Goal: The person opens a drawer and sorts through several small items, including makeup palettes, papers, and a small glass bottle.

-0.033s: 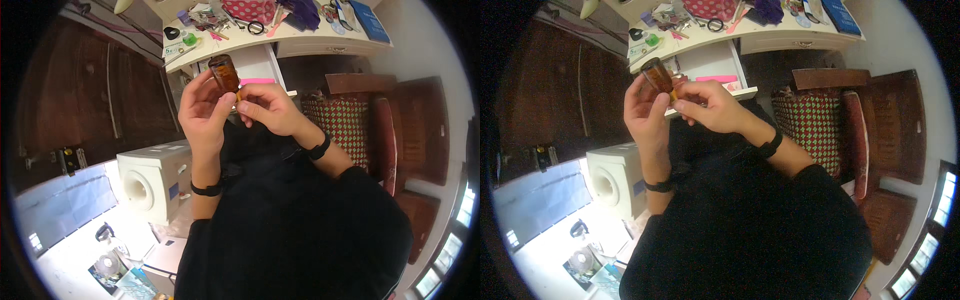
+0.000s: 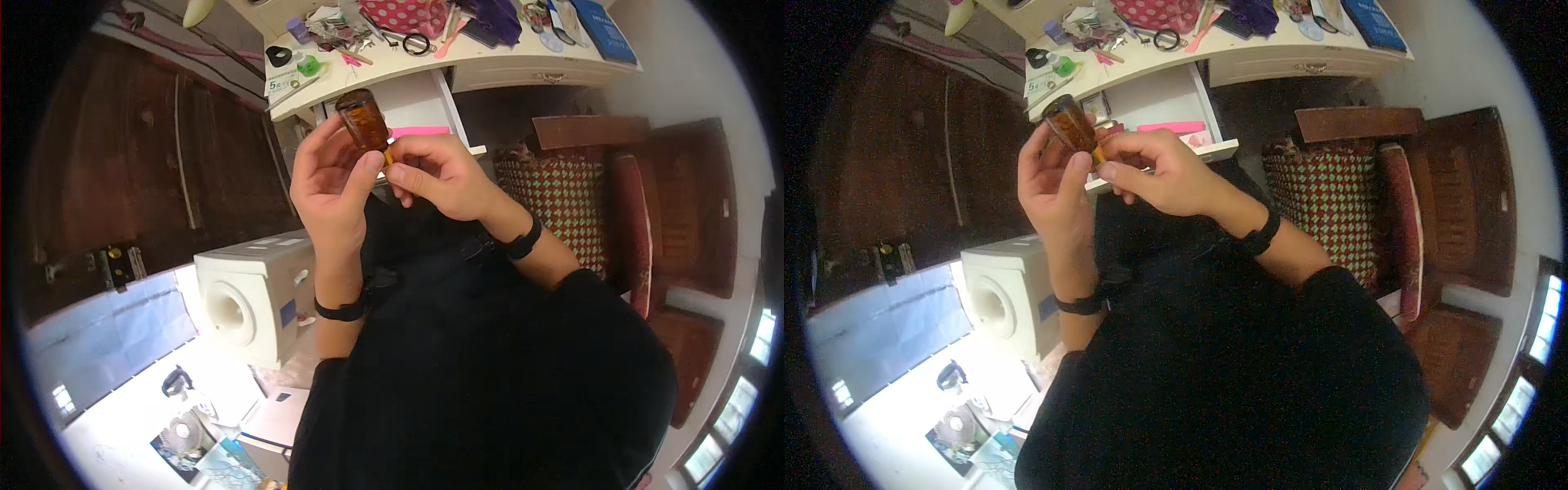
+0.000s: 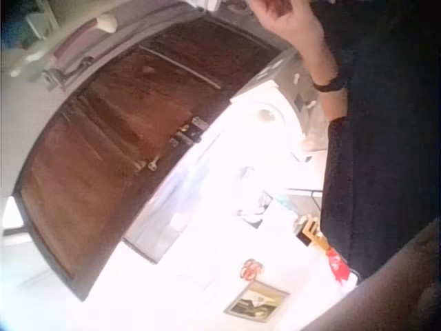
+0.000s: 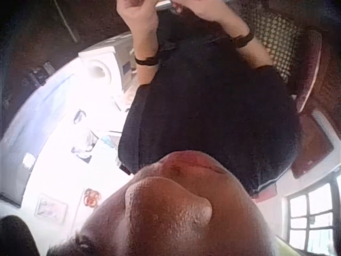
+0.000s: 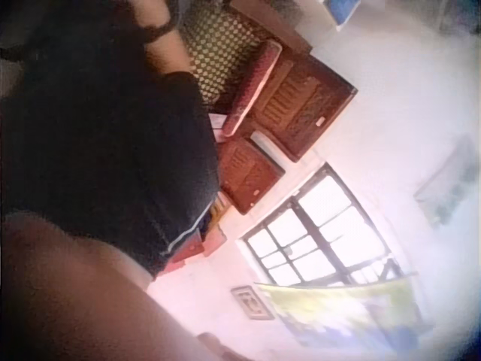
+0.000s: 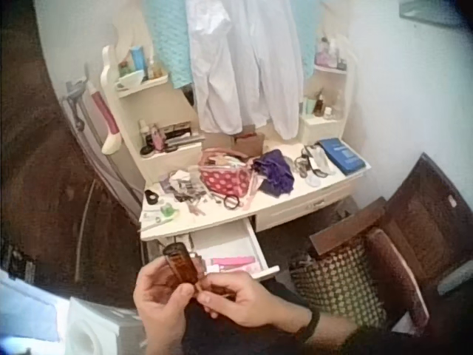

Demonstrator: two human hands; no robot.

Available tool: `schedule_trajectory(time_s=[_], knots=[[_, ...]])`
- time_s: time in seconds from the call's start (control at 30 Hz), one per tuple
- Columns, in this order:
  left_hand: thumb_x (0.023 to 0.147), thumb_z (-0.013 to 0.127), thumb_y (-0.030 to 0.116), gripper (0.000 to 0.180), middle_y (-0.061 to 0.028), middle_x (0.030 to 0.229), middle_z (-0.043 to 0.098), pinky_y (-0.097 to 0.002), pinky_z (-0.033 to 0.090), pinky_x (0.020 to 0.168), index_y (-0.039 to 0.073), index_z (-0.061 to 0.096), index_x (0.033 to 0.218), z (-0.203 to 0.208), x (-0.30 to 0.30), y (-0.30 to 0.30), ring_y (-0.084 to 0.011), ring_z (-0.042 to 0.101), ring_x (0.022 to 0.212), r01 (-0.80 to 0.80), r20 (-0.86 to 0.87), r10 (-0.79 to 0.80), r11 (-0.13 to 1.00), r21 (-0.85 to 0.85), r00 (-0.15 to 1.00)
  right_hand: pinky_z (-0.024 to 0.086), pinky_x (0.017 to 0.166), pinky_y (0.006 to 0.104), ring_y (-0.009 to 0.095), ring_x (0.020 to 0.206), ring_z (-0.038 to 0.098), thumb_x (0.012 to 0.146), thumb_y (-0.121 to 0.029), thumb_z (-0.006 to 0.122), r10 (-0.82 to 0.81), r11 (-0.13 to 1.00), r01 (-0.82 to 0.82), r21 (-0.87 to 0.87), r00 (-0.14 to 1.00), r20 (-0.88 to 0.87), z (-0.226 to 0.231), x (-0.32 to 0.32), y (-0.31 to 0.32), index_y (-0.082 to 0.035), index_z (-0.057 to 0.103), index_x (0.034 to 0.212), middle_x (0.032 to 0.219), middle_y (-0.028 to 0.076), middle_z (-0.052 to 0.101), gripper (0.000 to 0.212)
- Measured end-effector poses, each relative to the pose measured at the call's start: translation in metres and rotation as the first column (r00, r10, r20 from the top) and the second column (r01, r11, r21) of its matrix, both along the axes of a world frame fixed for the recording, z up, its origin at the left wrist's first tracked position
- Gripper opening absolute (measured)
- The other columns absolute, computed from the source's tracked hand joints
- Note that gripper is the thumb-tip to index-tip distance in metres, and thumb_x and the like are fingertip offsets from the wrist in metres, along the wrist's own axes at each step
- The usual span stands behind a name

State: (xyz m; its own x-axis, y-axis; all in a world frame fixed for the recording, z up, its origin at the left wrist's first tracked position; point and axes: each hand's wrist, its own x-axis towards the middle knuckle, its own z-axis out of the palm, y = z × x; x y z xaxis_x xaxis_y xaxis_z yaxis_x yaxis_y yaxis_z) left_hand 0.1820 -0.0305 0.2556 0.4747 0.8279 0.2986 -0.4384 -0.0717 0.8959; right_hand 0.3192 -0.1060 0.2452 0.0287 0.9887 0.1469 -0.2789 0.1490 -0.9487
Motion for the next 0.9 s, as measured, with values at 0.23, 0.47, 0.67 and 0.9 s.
schedule_trajectory(time_s=[0.23,0.47,0.67,0.9], knots=[[0.084,0.062,-0.006,0.051,-0.0275,0.120,0.057,-0.0435,0.051,0.091,0.001,0.041,0.130,0.015,0.001,0.000,-0.0344,0.061,0.107,-0.014,0.169,0.006,0.999,0.045,0.986,0.047,0.057,0.0222,0.009,0.063,0.056,0.095,-0.019,0.058,-0.021,0.995,0.023,0.099,1.000,-0.017,0.017,-0.001,0.004,0.001,0.058,0.096,0.075,0.003,0.058,0.021],[0.083,0.064,-0.007,0.054,-0.0293,0.119,0.057,-0.0431,0.054,0.087,0.002,0.040,0.130,0.023,0.004,0.002,-0.0348,0.063,0.104,0.002,0.226,-0.005,1.000,0.010,0.974,0.046,0.056,0.0216,0.007,0.061,0.054,0.095,-0.018,0.057,-0.042,0.992,0.045,0.120,0.999,-0.023,0.025,-0.003,0.005,0.001,0.057,0.096,0.074,0.002,0.057,0.019],[0.084,0.064,-0.003,0.053,-0.0296,0.120,0.057,-0.0416,0.054,0.086,0.002,0.040,0.131,0.022,0.005,0.002,-0.0355,0.063,0.103,-0.036,0.181,0.032,0.999,0.020,0.983,0.045,0.056,0.0211,0.007,0.060,0.053,0.095,-0.018,0.057,-0.038,0.994,0.044,0.103,0.997,-0.060,0.022,-0.004,0.006,0.001,0.058,0.097,0.072,0.001,0.057,0.019],[0.085,0.064,0.000,0.054,-0.0297,0.120,0.057,-0.0409,0.055,0.085,0.002,0.040,0.133,0.022,0.004,0.002,-0.0368,0.063,0.101,-0.035,0.168,0.027,0.998,0.050,0.985,0.044,0.055,0.0207,0.006,0.060,0.053,0.095,-0.018,0.057,-0.051,0.992,0.060,0.114,0.996,-0.077,0.022,-0.006,0.006,0.001,0.060,0.095,0.071,0.001,0.056,0.019]])
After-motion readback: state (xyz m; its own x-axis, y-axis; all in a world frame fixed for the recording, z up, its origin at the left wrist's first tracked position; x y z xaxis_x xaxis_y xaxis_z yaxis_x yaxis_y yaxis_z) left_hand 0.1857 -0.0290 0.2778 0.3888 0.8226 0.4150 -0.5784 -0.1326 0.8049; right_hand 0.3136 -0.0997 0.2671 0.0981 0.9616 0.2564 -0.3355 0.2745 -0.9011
